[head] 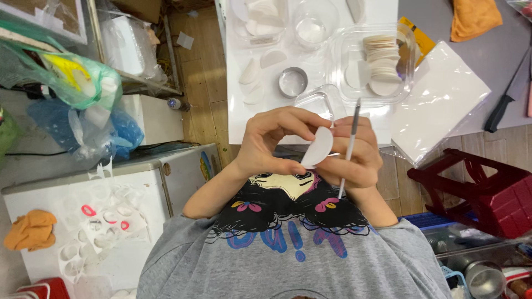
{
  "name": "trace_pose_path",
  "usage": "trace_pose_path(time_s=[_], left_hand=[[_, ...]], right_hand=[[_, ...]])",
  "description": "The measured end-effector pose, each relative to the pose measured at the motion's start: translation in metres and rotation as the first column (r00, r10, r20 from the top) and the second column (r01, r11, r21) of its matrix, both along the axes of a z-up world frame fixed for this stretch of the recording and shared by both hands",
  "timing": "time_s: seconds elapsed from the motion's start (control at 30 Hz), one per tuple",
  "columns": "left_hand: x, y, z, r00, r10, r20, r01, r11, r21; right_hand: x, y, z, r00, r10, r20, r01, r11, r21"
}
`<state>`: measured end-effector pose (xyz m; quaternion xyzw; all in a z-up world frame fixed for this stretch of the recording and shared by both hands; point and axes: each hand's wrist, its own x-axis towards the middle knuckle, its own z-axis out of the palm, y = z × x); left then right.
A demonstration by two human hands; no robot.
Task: The person repeatedly picks up small white discs from a plastic container, applies a white substance to their edges using a thin brush, and places them back into the container. The person handles the discs one at a time throughout the clip.
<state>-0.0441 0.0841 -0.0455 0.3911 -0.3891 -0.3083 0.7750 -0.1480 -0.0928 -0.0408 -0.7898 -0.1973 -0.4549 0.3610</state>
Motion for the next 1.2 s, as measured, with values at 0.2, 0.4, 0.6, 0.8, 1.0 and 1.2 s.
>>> trace_pose_path(time_s=[0.2, 0.4, 0.6, 0.8, 1.0, 1.2], left_hand=[[-0.006, -0.004, -0.015, 0.987, -0.032, -0.155, 0.024, 0.998, -0.056], [-0.008, -0.004, -0.019, 0.98, 0.001, -0.197, -0.004, 1.0, -0.015], [-0.01, 0.0, -0.029, 0.984, 0.137, -0.116, -0.136, 0.991, 0.014], [0.011, 0.016, -0.048, 0.901, 0.254, -0.352, -0.292, 0.955, -0.058], [0.013, 0.036, -0.059, 0.84, 0.161, -0.517, -0.214, 0.976, -0.044], [0.005, 0.035, -0.064, 0.828, 0.072, -0.556, -0.162, 0.98, -0.114]], right_hand=[[-0.001, -0.001, -0.005, 1.0, -0.013, 0.018, 0.013, 1.0, -0.012], [0.005, 0.002, -0.002, 0.998, -0.044, 0.035, 0.045, 0.999, -0.03], [0.006, -0.003, 0.001, 0.996, -0.012, -0.089, 0.013, 1.0, 0.009], [-0.005, -0.043, 0.012, 0.927, 0.012, -0.375, 0.074, 0.974, 0.213], [0.022, -0.061, 0.002, 0.813, -0.127, -0.569, 0.064, 0.989, -0.13], [0.03, -0.057, -0.004, 0.828, -0.197, -0.526, 0.047, 0.957, -0.285]])
